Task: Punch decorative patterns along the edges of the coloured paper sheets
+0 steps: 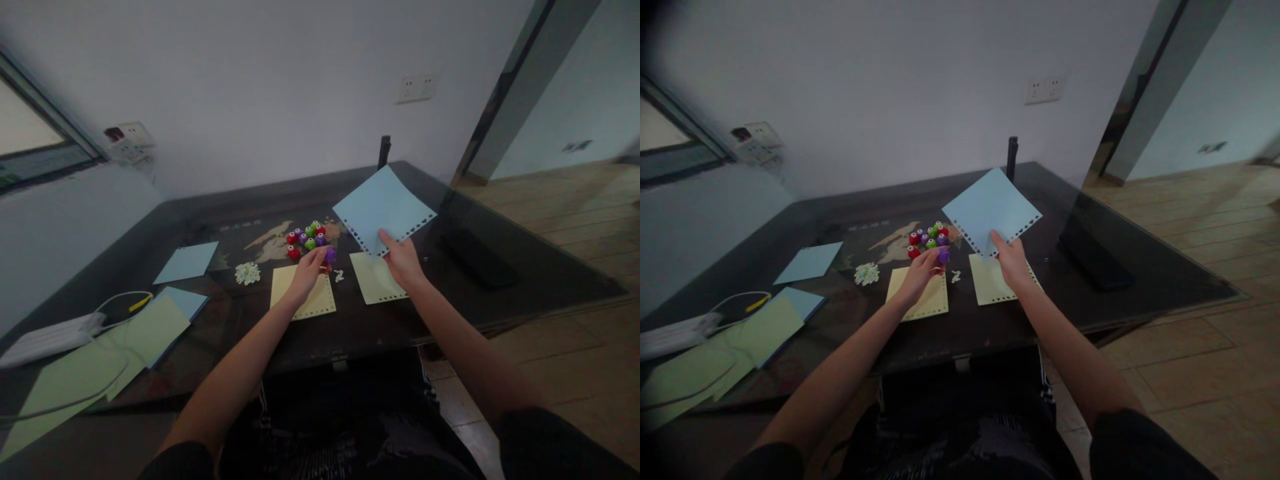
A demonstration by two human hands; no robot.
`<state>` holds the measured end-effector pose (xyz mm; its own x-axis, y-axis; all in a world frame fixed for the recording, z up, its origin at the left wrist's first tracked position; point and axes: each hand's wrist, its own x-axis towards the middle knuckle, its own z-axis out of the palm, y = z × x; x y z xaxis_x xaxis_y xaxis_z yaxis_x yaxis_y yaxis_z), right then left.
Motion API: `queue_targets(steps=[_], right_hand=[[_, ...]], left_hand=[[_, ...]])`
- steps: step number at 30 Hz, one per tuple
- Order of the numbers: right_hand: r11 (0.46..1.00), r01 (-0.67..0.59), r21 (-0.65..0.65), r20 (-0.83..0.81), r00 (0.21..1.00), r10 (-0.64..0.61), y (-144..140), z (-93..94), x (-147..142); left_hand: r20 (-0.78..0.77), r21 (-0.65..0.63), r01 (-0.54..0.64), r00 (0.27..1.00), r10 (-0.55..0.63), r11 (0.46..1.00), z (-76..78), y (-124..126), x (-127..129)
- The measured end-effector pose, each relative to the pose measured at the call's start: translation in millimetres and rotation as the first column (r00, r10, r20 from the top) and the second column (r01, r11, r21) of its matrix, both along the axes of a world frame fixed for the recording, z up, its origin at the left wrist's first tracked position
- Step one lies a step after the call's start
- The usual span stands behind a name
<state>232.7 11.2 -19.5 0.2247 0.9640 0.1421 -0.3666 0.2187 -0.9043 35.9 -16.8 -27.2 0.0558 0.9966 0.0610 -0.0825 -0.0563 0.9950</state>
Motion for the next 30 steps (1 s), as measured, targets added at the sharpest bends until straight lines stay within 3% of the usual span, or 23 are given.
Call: queue_targets(steps=[7, 11, 15, 18, 23, 27, 30], right_hand=[[0.987, 0.125, 0.102, -0.057, 0.991, -0.119, 1.4, 13.0, 16.9], [0.972, 0.175, 0.158, -0.072, 0.984, -0.166, -2.8, 19.3, 35.8], [0.953, 0.255, 0.165, -0.038, 0.967, -0.252, -9.3, 17.9, 61.3], [0.942, 0.308, 0.129, -0.033, 0.951, -0.307, -12.0, 8.1, 77.3], [0.937, 0.342, 0.073, -0.025, 0.94, -0.342, -12.5, -12.4, 89.0], [0.935, 0.344, 0.086, 0.025, 0.938, -0.347, -14.2, -16.2, 89.0], [0.949, 0.308, 0.064, 0.013, 0.951, -0.309, -16.3, -14.5, 86.5]], left_hand=[[0.252, -0.12, 0.118, 0.964, -0.085, 0.986, 10.6, -4.7, -0.6], [0.245, -0.114, 0.146, 0.963, -0.114, 0.983, 17.0, -1.8, 3.1], [-0.03, -0.006, 0.136, 0.99, -0.136, 0.991, 18.5, 18.8, 16.2], [-0.314, 0.145, 0.103, 0.948, -0.053, 0.984, 11.4, 47.1, 30.0], [-0.617, 0.313, 0.141, 0.782, 0.089, 0.939, -9.3, 94.3, 50.3], [-0.79, 0.272, 0.156, 0.599, 0.128, 0.95, -18.1, 114.4, 60.6], [-0.828, 0.246, 0.144, 0.545, 0.13, 0.959, -18.9, 120.7, 65.3]])
